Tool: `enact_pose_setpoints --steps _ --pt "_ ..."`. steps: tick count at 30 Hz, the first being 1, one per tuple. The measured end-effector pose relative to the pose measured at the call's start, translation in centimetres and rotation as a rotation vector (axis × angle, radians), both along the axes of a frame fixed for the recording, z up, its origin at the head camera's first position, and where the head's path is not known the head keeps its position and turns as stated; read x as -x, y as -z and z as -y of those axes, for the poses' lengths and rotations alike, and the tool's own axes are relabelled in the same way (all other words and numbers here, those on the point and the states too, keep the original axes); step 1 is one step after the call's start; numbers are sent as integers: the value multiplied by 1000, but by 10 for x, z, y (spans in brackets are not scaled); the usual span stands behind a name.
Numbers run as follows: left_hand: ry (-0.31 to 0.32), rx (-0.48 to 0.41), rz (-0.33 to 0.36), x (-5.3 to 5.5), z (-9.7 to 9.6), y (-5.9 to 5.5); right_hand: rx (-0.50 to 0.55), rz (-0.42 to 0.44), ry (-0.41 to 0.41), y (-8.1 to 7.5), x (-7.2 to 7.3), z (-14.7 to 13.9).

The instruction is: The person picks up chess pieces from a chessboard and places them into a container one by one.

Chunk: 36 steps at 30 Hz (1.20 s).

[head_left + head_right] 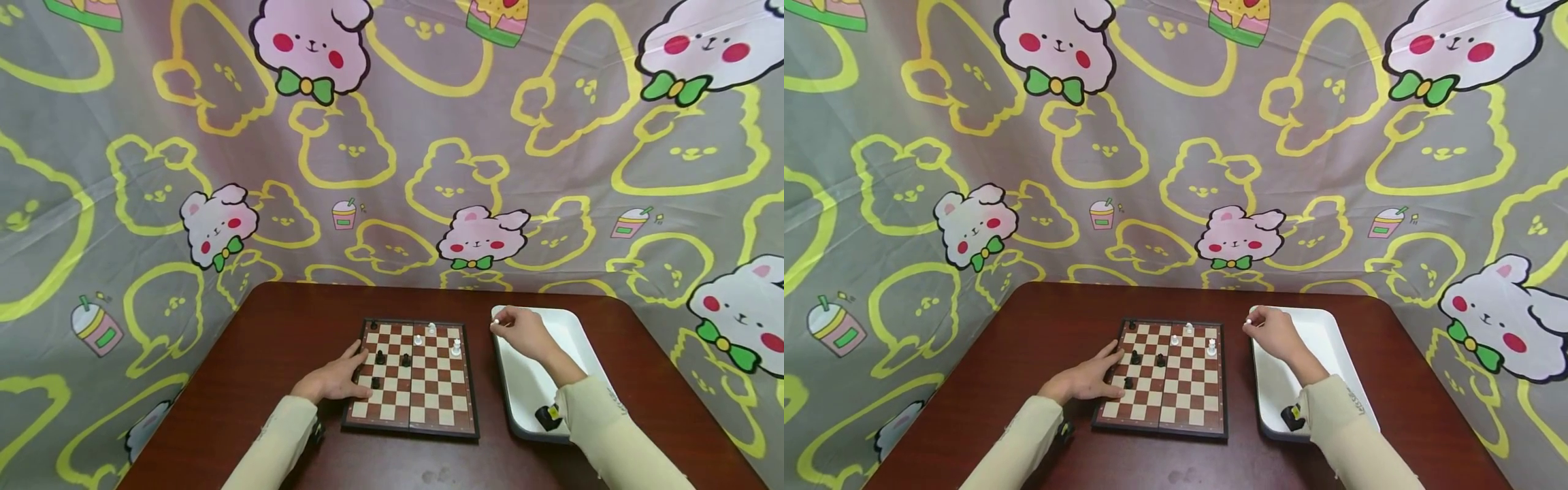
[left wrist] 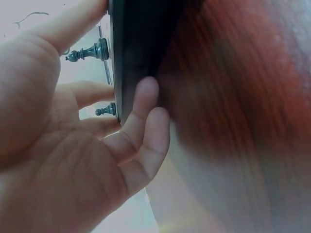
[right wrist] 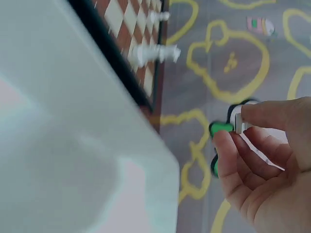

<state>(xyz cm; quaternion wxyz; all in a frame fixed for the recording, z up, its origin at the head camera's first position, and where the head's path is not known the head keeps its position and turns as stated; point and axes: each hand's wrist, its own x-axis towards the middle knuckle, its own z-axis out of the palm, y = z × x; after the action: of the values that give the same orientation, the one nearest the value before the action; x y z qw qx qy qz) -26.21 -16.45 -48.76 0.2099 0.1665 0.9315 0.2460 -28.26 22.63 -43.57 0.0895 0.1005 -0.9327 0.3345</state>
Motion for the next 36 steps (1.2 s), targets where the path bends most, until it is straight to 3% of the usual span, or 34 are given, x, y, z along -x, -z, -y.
enact_pose_setpoints --steps 4,13,26,36 --pt "2 -5 -2 -1 -1 -1 6 25 11 8 9 -17" --pt "1 -1 -3 -3 -1 -2 91 196 40 26 19 -39" --pt "-11 -24 5 -7 -1 1 76 228 70 50 22 -54" --pt "-13 -28 -5 -4 1 1 34 210 48 45 25 -54"
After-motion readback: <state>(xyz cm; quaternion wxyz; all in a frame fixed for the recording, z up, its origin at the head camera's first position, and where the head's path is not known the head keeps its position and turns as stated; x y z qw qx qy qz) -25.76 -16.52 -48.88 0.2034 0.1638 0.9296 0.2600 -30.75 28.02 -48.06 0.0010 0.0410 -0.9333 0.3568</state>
